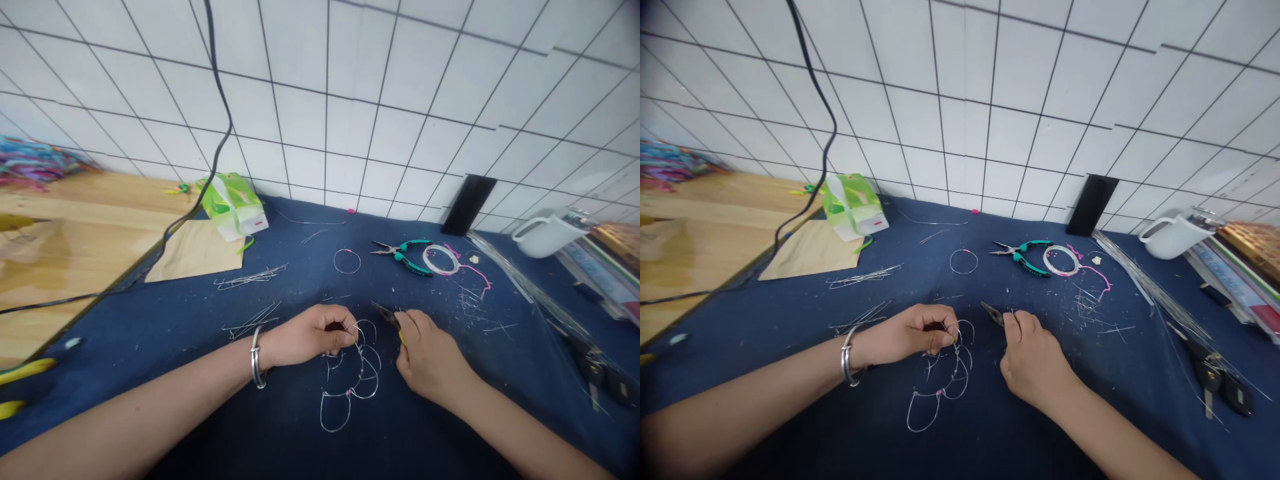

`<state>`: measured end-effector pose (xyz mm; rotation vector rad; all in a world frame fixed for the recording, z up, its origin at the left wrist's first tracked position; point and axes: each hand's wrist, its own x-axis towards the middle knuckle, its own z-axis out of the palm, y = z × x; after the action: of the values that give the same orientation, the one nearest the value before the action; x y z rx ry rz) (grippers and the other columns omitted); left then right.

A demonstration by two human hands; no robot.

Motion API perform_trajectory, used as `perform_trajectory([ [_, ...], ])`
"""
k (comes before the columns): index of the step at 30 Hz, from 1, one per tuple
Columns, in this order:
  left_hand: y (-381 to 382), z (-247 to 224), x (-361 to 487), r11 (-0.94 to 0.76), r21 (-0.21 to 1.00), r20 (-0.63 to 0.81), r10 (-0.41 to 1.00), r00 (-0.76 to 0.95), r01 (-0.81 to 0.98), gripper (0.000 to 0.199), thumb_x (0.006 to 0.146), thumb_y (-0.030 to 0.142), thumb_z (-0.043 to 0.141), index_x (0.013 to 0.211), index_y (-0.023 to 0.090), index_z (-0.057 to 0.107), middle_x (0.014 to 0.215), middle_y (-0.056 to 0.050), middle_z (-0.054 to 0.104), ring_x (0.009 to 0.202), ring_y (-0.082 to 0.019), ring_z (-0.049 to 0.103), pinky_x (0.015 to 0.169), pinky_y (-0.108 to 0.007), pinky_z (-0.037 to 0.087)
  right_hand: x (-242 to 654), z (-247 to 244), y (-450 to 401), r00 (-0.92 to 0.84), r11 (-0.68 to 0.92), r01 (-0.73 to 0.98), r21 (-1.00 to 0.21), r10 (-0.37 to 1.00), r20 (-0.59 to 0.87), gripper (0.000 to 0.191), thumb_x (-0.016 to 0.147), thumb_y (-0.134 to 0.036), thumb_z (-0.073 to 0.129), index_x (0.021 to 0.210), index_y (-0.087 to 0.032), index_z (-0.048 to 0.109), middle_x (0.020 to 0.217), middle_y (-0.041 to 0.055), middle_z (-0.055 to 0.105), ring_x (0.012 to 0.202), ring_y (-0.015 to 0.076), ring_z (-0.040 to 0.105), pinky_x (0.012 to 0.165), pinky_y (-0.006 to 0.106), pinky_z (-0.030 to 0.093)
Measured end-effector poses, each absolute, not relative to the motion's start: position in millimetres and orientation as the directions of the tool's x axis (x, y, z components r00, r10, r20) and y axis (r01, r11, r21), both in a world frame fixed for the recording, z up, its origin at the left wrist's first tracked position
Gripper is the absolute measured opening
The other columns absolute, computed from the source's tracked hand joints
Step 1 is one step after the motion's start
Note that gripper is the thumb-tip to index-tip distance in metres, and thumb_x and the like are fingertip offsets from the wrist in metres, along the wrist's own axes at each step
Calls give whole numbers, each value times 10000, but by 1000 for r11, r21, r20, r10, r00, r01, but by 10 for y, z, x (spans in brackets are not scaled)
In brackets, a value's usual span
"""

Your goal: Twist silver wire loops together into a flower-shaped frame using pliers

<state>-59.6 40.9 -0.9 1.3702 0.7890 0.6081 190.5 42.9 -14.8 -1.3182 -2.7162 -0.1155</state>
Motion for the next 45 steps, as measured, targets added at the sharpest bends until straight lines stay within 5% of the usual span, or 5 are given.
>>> perform_trajectory([
  [7,400,27,-577,123,991,-123,769,627,43,156,847,289,501,818,141,543,637,40,433,544,-76,407,533,-225,358,1898,-118,424,-633,636,771,-43,772,57,375,828,-252,406,1175,-118,455,956,127,505,768,199,537,598,322,486],
  [14,398,10,-581,113,993,-100,787,609,18,152,859,291,490,845,145,529,601,52,419,513,-71,371,509,-217,324,1840,-52,372,-773,778,585,-231,620,133,372,820,-153,407,1189,-149,456,951,92,523,849,193,481,754,383,440],
  [32,386,-13,-567,172,976,-48,771,635,-136,126,838,224,526,941,164,487,692,35,482,497,-52,391,484,-199,334,1855,16,409,-761,708,452,-543,623,180,398,809,-124,428,1198,-206,450,958,69,531,866,162,505,777,343,456],
  [45,381,-41,-568,231,963,-71,716,695,-141,96,849,221,509,921,158,510,710,13,511,522,-63,421,510,-213,346,1823,25,418,-796,727,449,-520,590,138,293,824,-142,410,1094,-196,508,866,58,544,786,162,496,714,328,455],
])
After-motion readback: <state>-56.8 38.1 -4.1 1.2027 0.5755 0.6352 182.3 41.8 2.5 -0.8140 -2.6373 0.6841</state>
